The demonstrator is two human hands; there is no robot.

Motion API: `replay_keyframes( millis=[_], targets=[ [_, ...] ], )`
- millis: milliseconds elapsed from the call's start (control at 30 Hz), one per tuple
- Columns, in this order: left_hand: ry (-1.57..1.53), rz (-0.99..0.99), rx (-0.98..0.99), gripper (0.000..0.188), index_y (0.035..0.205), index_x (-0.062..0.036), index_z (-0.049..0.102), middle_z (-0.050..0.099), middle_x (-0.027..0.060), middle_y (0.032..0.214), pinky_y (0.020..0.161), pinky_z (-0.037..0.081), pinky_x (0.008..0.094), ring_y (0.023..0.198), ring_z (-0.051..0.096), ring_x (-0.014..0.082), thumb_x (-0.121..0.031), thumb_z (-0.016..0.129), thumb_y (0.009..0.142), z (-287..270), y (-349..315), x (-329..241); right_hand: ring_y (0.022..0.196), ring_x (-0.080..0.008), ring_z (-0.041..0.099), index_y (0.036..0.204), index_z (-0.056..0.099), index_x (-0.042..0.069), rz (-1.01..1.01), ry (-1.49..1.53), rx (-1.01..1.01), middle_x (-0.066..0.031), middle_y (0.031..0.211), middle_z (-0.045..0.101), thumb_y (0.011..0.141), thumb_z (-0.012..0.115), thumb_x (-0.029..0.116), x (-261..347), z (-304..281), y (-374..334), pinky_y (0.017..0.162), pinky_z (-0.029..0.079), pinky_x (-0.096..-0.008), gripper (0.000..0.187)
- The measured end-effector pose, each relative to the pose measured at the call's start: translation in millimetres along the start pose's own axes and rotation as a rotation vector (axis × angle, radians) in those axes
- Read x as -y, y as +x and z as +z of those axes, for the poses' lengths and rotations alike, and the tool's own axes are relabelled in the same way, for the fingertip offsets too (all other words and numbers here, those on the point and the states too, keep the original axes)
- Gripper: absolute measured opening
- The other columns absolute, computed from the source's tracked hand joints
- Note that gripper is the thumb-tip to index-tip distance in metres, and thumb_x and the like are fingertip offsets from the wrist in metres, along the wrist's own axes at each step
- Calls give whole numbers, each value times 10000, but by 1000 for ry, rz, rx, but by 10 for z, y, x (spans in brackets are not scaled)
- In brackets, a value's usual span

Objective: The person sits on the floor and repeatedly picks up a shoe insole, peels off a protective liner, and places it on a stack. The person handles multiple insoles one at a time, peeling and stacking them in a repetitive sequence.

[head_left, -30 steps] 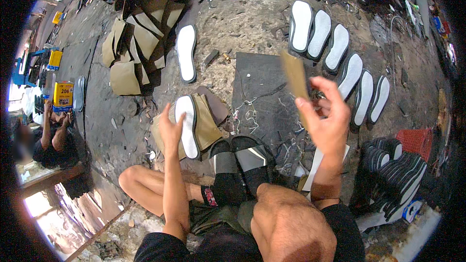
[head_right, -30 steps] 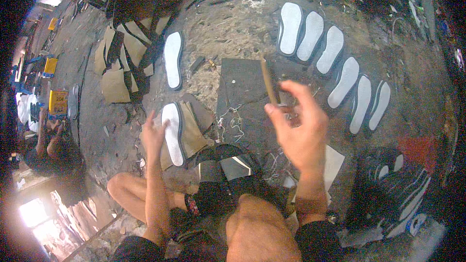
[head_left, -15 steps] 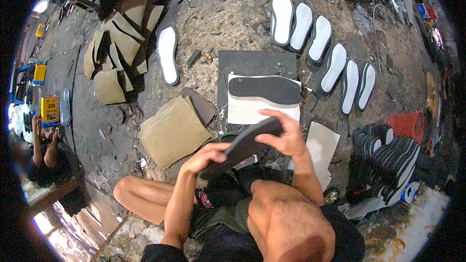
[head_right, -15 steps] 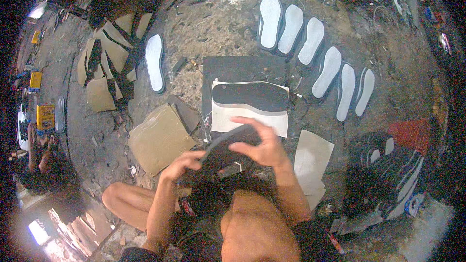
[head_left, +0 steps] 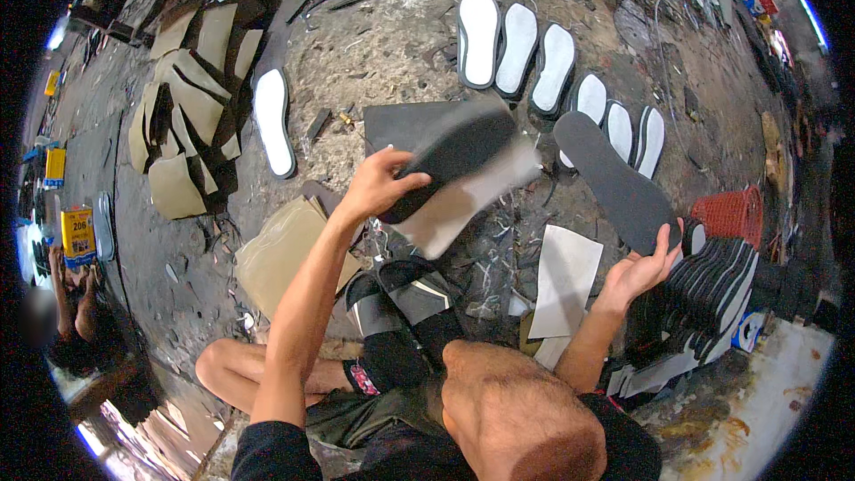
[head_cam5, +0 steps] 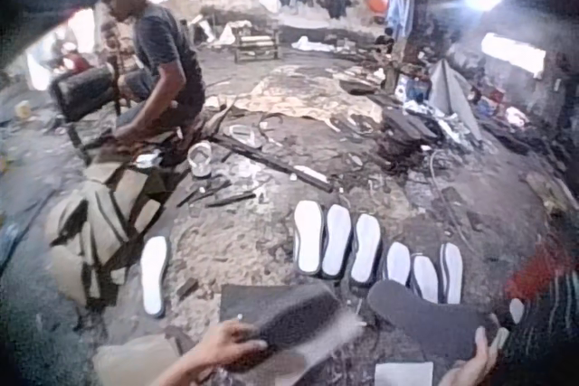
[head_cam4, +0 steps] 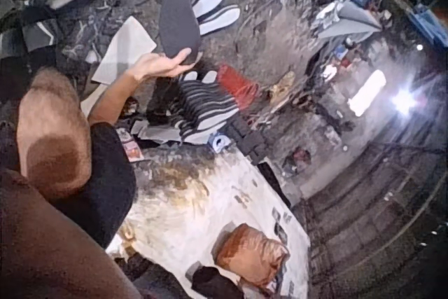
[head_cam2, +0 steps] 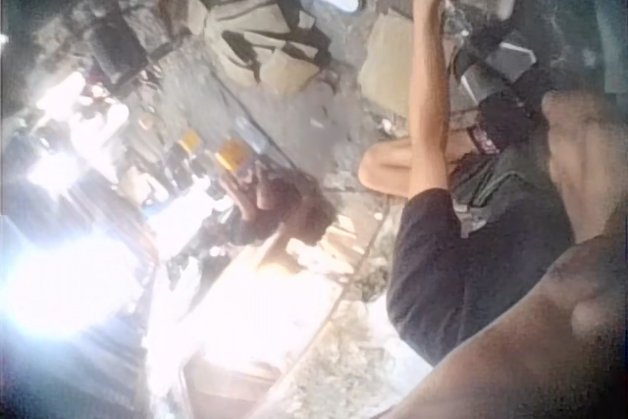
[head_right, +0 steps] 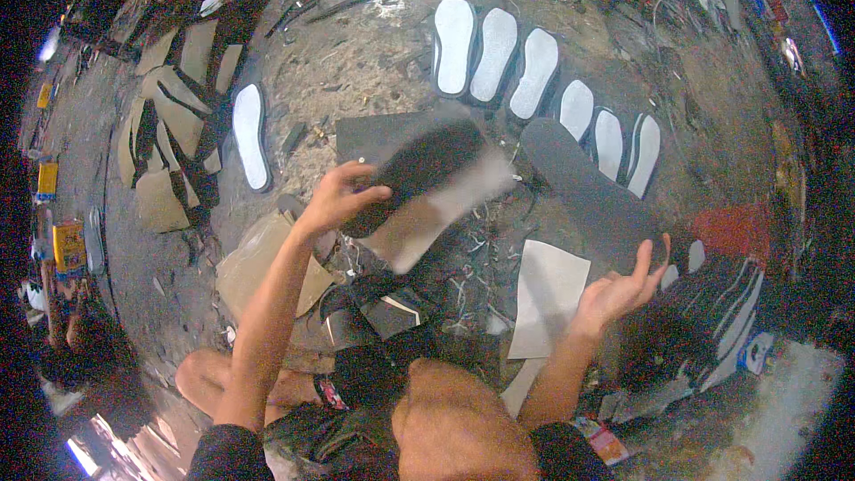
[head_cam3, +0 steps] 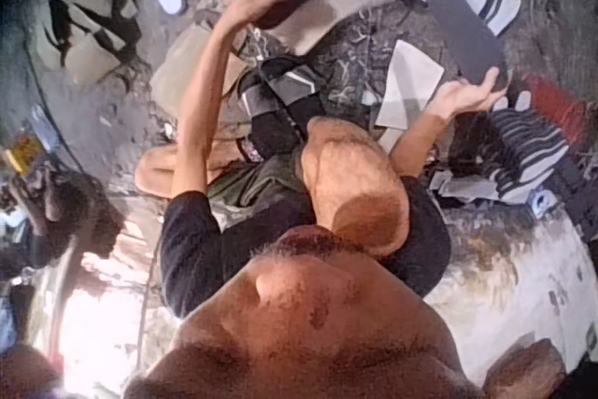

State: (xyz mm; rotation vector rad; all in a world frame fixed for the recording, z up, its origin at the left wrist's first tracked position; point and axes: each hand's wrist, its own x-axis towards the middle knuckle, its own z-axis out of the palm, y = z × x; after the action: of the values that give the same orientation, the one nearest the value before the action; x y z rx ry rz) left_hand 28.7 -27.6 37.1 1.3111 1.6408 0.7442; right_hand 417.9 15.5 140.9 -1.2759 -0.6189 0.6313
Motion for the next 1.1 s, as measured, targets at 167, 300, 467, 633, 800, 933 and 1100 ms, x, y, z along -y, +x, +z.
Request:
replay_keyframes(
  millis=[167,300,467,633,800,933,1100],
  targets=[
    [-816,-559,-394,816,1410,39,454,626,207,1279,847,580,415,966,693,295,-360,848,817,713,-725,-323,1174,-268,594,1344,556,113,96,61,33,-128,1342,579,954,638,112,-194,136,-152,964,513,-420,399],
    [-1495,-630,122,283,1131,-1,648,693,150,1059,851,615,386,938,701,269,-185,730,931,1750,-1230,-9,1140,-251,598,1354,545,96,122,7,183,-124,1305,588,957,653,121,-358,472,-384,933,528,-369,412],
    [-1163,-440,-350,506,1359,41,532,699,128,1132,833,586,314,970,698,197,-142,736,933,1303,-1271,-81,1126,-176,588,1306,604,57,254,-76,510,-94,1249,616,934,680,90,-785,437,-419,977,466,-311,381],
    [-943,-352,-609,529,1403,26,537,709,97,1096,828,561,342,953,676,191,-73,723,918,498,-720,308,1208,-221,507,1328,464,83,498,4,681,-114,1371,480,882,745,29,-1462,571,-874,1018,436,-360,530],
    [-919,-425,-534,467,1278,74,617,735,103,1031,711,564,279,825,683,135,-24,779,851,270,-601,534,1070,-212,640,1302,623,45,355,-428,900,-138,1191,681,863,774,84,-1660,645,-733,965,493,-333,466],
    [-657,-439,-530,458,1246,93,641,738,116,1011,688,565,260,809,683,131,-49,801,841,302,-551,662,1057,-202,665,1287,678,58,350,-577,917,-156,1200,702,835,781,69,-1790,620,-646,911,524,-334,464],
    [-608,-437,-465,483,1262,113,625,732,150,1079,748,581,297,901,698,176,-74,795,851,334,-497,672,982,-195,677,1270,689,62,336,-580,901,-139,1129,717,820,801,89,-1882,564,-583,863,539,-326,465]
  ],
)
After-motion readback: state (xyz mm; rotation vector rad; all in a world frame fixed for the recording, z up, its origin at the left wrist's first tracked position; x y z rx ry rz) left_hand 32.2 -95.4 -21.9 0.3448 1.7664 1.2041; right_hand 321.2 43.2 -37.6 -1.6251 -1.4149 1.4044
